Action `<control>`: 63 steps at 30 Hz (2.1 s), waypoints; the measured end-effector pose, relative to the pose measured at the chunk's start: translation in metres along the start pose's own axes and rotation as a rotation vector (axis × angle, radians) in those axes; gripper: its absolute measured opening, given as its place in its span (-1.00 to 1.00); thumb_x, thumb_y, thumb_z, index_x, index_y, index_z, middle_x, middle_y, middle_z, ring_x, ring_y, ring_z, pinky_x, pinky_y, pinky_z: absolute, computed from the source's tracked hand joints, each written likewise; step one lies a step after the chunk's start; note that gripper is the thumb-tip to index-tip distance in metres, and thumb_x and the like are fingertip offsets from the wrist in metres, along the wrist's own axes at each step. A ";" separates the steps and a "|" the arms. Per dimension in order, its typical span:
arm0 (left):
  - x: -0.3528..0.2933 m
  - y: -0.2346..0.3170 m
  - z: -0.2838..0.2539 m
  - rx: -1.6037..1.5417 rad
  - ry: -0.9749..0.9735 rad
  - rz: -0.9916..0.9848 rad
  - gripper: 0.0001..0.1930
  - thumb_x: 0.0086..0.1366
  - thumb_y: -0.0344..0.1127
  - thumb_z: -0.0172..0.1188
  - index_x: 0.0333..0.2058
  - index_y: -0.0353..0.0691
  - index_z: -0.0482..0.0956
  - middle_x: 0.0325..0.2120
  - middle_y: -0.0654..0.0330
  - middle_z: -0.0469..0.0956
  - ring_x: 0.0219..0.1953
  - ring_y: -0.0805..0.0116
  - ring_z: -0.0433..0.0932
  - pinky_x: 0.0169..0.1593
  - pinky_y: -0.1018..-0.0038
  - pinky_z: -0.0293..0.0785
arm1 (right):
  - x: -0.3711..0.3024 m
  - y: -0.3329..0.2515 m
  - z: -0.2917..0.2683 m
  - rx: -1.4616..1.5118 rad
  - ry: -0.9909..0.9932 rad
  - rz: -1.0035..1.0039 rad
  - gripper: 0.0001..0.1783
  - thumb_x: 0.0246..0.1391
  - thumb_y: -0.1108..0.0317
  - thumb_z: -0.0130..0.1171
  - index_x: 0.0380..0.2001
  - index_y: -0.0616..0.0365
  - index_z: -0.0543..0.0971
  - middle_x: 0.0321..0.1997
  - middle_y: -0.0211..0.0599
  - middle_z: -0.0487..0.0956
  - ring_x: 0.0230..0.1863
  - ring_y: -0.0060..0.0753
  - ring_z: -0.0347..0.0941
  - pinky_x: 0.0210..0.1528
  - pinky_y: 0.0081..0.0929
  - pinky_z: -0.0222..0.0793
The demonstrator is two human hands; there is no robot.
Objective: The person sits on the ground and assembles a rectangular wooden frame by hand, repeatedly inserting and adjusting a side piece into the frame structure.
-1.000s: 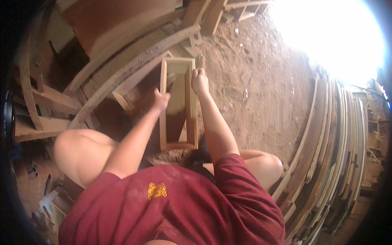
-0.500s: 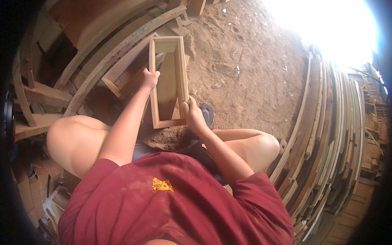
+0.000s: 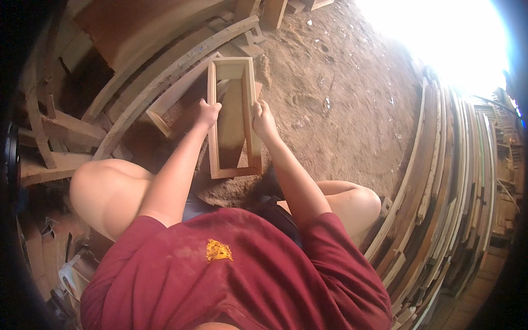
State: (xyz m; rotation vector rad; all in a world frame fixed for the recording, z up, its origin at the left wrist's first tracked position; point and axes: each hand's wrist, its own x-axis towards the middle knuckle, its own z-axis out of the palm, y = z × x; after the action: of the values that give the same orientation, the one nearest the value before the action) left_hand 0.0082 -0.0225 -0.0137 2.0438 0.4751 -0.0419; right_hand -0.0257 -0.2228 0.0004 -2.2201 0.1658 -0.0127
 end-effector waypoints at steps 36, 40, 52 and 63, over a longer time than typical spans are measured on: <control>-0.012 0.011 -0.009 -0.067 0.021 -0.042 -0.48 -0.03 -0.19 0.13 -0.20 -0.57 0.44 -0.24 -0.39 0.55 -0.11 -0.26 0.55 0.02 0.13 0.46 | 0.089 0.015 0.025 -0.105 0.001 -0.013 -0.43 0.34 0.07 -0.19 0.16 0.37 0.28 0.18 0.35 0.36 0.24 0.23 0.29 0.24 -0.14 0.24; -0.010 0.008 -0.020 -0.055 -0.021 -0.103 -0.47 -0.01 -0.20 0.14 -0.14 -0.55 0.45 -0.18 -0.37 0.54 -0.07 -0.23 0.55 0.05 0.14 0.45 | 0.146 -0.029 0.044 -0.086 0.002 0.127 -0.45 0.34 0.03 -0.20 0.05 0.38 0.35 0.04 0.36 0.47 0.10 0.20 0.43 0.14 -0.11 0.33; -0.005 0.002 -0.008 -0.051 -0.040 -0.120 -0.43 0.03 -0.18 0.13 -0.06 -0.55 0.42 -0.10 -0.34 0.52 0.00 -0.20 0.51 0.10 0.16 0.42 | 0.213 -0.009 0.057 -0.128 0.045 0.101 -0.55 0.32 0.14 -0.18 -0.08 0.32 0.50 -0.06 0.30 0.53 0.02 0.24 0.46 0.03 -0.10 0.38; -0.007 0.006 -0.011 -0.023 -0.018 -0.071 -0.41 0.00 -0.19 0.13 -0.07 -0.60 0.44 -0.16 -0.39 0.53 -0.04 -0.20 0.54 0.07 0.16 0.43 | 0.170 -0.035 0.040 -0.194 -0.021 0.079 -0.42 0.33 -0.01 -0.22 0.05 0.34 0.40 0.07 0.24 0.50 0.15 0.19 0.40 0.20 -0.07 0.28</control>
State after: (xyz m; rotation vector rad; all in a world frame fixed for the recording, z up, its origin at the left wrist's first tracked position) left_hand 0.0018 -0.0179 -0.0010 2.0018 0.5343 -0.0973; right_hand 0.1492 -0.1906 -0.0047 -2.4045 0.2524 0.0729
